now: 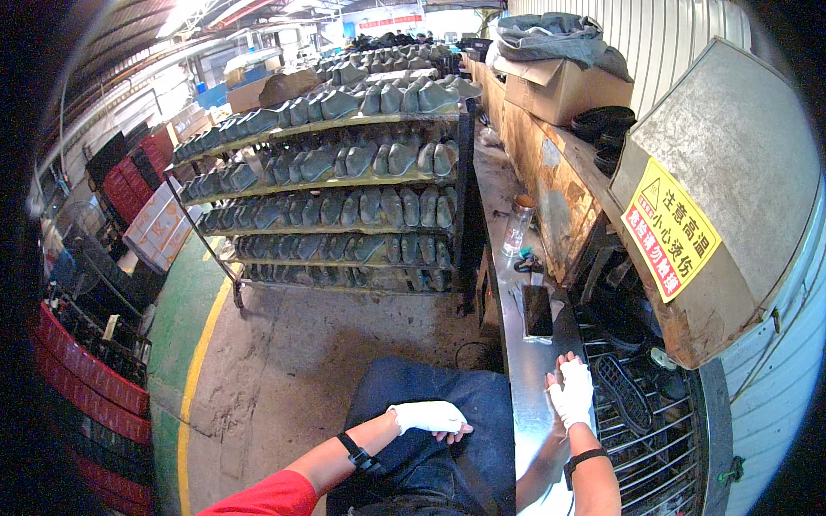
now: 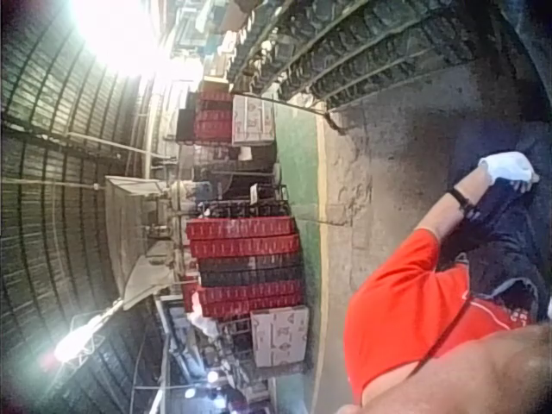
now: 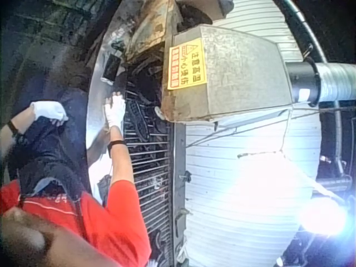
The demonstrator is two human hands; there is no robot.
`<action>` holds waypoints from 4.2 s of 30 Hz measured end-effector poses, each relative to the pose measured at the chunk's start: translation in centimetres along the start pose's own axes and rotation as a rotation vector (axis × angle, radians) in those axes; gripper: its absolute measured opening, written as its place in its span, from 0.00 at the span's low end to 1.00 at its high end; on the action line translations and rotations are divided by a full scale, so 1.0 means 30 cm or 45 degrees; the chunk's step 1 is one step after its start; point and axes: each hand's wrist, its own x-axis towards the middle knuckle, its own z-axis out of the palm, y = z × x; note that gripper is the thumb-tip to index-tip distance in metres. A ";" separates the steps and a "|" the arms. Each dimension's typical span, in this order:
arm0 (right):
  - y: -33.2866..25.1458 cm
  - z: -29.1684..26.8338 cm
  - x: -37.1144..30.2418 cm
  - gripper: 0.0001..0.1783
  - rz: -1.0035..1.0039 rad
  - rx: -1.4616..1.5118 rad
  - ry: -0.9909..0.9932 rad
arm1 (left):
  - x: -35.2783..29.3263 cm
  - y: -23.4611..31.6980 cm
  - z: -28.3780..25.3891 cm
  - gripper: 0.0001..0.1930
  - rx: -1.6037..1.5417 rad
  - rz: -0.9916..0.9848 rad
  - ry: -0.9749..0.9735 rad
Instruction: Attaching and pressing soles onto shoe uppers using heat-activated adhesive.
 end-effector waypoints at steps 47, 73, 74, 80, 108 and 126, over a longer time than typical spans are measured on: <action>0.017 0.015 -0.004 0.31 0.002 -0.033 0.000 | 0.004 -0.005 0.002 0.26 0.005 0.004 -0.010; -0.001 -0.001 0.000 0.30 0.056 -0.008 -0.026 | -0.008 0.011 0.005 0.23 -0.018 -0.034 0.001; 0.000 0.000 0.000 0.30 0.013 -0.015 -0.004 | -0.008 0.011 0.005 0.23 -0.023 -0.032 0.005; 0.006 0.005 0.002 0.32 -0.010 -0.030 -0.001 | -0.002 0.012 0.001 0.24 0.004 -0.037 0.006; 0.034 0.021 -0.010 0.33 -0.012 -0.026 0.001 | 0.004 -0.001 -0.004 0.26 0.025 -0.053 -0.014; -0.016 -0.013 0.005 0.34 0.032 -0.146 -0.093 | -0.028 0.053 0.001 0.18 0.007 -0.028 0.053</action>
